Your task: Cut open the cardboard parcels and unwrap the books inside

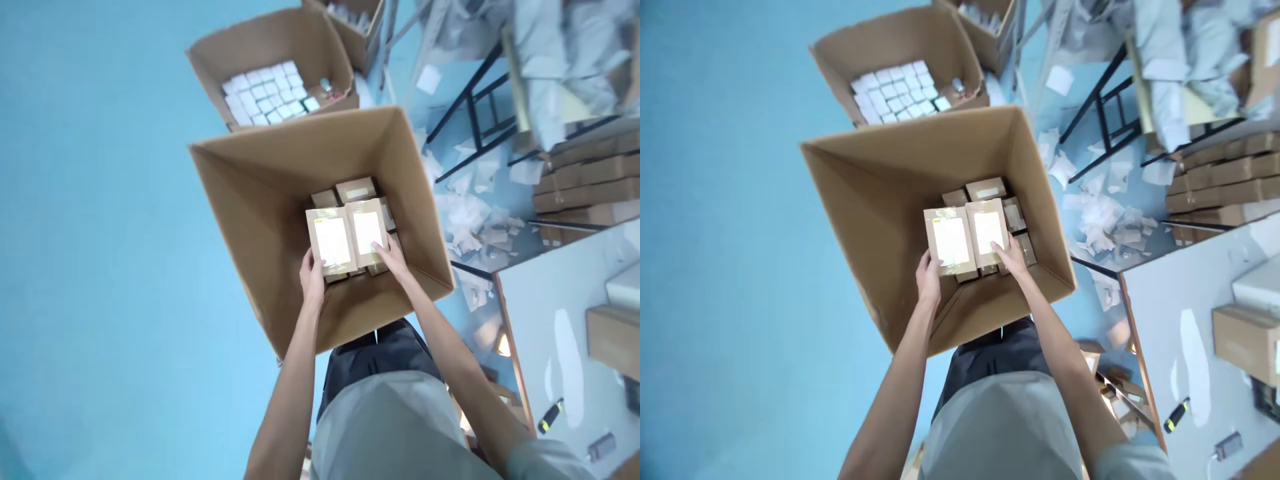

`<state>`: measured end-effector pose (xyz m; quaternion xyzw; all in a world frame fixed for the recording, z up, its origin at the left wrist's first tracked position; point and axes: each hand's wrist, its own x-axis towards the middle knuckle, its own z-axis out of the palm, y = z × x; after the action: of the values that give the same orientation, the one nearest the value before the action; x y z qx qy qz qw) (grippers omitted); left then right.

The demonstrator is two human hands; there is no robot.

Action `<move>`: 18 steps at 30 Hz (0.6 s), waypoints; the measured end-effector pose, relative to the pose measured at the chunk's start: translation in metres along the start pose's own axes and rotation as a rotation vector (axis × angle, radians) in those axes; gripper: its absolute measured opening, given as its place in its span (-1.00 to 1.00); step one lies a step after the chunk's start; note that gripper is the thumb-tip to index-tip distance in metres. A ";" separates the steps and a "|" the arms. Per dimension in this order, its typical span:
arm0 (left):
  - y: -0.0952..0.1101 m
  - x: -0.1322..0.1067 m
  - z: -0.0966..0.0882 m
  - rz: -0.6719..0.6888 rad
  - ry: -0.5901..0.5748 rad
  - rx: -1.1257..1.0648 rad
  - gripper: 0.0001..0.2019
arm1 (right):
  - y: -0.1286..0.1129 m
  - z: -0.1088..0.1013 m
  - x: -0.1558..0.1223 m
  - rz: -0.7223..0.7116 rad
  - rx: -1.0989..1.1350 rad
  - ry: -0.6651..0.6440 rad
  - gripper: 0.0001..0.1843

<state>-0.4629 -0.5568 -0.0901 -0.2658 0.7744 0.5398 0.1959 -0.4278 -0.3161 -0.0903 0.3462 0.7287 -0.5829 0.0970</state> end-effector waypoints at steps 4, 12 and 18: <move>0.089 -0.074 -0.003 0.375 -0.176 -0.019 -0.32 | -0.034 -0.074 -0.095 -0.137 0.233 0.195 -0.12; 0.154 -0.211 0.108 0.749 -0.603 0.087 -0.35 | 0.001 -0.212 -0.236 -0.152 0.508 0.661 -0.15; 0.134 -0.313 0.265 0.726 -0.881 0.300 -0.46 | 0.078 -0.327 -0.304 -0.065 0.549 0.980 -0.15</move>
<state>-0.2978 -0.2077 0.1024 0.2964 0.7293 0.5163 0.3373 -0.0684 -0.1287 0.1132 0.5666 0.5204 -0.5248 -0.3643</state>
